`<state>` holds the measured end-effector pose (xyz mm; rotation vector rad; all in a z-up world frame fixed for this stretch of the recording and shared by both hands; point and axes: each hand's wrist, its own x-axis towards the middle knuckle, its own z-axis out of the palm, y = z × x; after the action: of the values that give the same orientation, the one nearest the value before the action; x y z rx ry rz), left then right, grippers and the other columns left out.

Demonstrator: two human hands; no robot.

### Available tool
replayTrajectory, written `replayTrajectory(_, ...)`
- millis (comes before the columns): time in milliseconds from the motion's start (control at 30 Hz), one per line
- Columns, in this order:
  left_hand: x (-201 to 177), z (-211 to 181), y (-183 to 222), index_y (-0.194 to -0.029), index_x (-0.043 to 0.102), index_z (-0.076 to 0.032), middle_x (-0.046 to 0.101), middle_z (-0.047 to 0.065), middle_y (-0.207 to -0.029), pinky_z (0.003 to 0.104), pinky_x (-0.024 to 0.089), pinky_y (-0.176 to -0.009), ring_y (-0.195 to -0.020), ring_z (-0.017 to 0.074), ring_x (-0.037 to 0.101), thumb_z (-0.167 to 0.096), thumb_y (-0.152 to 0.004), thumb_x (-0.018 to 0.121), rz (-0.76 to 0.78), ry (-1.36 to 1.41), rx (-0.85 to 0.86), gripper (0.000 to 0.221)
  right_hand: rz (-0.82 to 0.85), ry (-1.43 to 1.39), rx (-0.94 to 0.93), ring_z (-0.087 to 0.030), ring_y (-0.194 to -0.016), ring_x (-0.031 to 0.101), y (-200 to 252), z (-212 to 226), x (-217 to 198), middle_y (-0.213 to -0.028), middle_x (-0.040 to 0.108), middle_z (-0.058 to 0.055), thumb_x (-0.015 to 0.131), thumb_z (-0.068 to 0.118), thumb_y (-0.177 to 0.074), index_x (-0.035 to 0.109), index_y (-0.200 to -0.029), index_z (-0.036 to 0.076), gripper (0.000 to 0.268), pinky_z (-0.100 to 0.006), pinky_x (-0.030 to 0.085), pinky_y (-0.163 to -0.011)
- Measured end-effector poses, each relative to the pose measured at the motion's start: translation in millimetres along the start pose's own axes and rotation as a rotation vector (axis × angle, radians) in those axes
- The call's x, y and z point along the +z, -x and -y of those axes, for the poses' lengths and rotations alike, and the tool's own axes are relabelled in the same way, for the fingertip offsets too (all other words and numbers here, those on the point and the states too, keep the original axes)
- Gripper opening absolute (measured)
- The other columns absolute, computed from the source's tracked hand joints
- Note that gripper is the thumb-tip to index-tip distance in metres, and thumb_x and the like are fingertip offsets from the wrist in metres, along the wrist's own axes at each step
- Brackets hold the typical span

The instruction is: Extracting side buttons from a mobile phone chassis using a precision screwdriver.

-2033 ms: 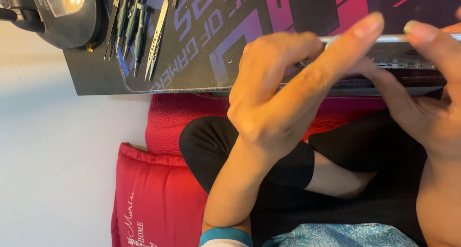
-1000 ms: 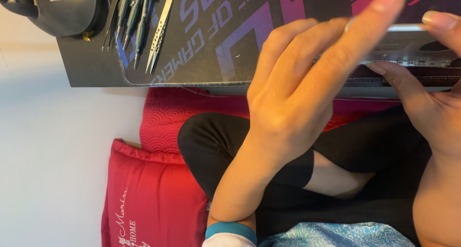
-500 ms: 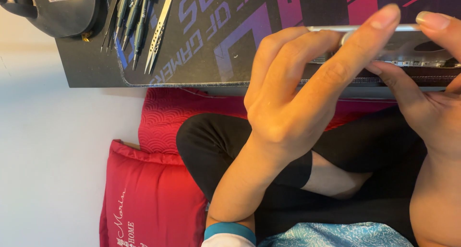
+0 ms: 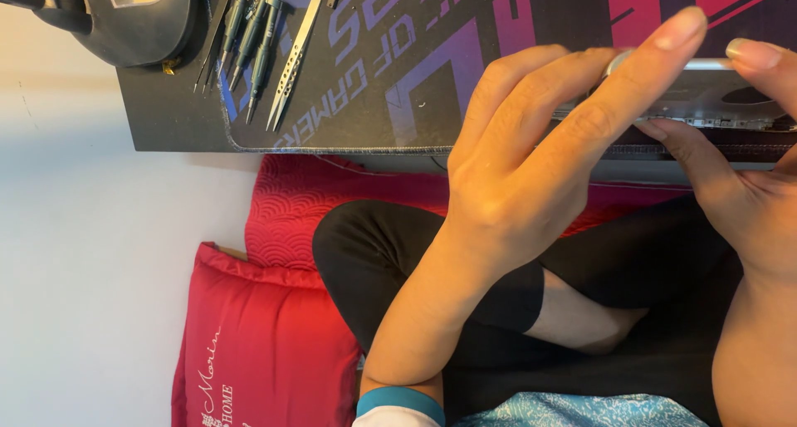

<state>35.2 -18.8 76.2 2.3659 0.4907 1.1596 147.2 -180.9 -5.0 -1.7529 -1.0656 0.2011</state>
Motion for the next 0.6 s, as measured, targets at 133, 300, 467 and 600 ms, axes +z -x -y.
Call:
replayTrajectory(133, 2.1, 1.0, 2.3, -0.136, 0.068, -0.02, 0.067, -0.003, -0.111, 0.032, 0.073, -0.104, -0.098, 0.0151, 0.073, 0.006, -0.119, 0.076, 0.028, -0.075, -0.006, 0.032, 0.015, 0.016, -0.03, -0.055, -0.134, 0.061, 1.5, -4.6, -4.9, -0.155, 0.05, -0.042, 0.082, -0.019, -0.118, 0.042, -0.159, -0.02, 0.057, -0.056, 0.053, -0.118)
replayTrajectory(300, 3.6, 4.2, 2.3, -0.133, 0.07, -0.018, 0.06, 0.0, -0.102, 0.033, 0.075, -0.096, -0.091, 0.019, 0.066, 0.009, -0.119, 0.07, -0.029, -0.087, -0.003, 0.031, 0.017, 0.004, -0.003, -0.056, -0.133, 0.063, -1.9, 4.5, -2.9, -0.158, 0.047, -0.042, 0.082, -0.023, -0.119, 0.042, -0.16, -0.019, 0.057, -0.056, 0.056, -0.115)
replayTrajectory(467, -3.5, 8.7, -1.2, -0.14, 0.064, -0.016, 0.071, -0.002, -0.116, 0.034, 0.07, -0.104, -0.1, 0.0161, 0.068, 0.01, -0.122, 0.066, 0.069, -0.068, -0.009, 0.033, 0.014, 0.051, -0.028, -0.057, -0.138, 0.059, -2.9, 6.2, -3.9, -0.158, 0.047, -0.043, 0.087, -0.03, -0.118, 0.043, -0.161, -0.021, 0.062, -0.057, 0.054, -0.119)
replayTrajectory(600, 4.4, 9.9, 3.0, -0.136, 0.069, -0.022, 0.059, -0.002, -0.102, 0.031, 0.074, -0.097, -0.093, 0.0183, 0.063, 0.01, -0.119, 0.073, -0.047, -0.153, 0.026, 0.037, 0.022, 0.013, -0.042, -0.058, -0.137, 0.06, 0.2, 3.6, -3.8, -0.158, 0.047, -0.042, 0.082, -0.026, -0.118, 0.042, -0.159, -0.021, 0.058, -0.059, 0.055, -0.118)
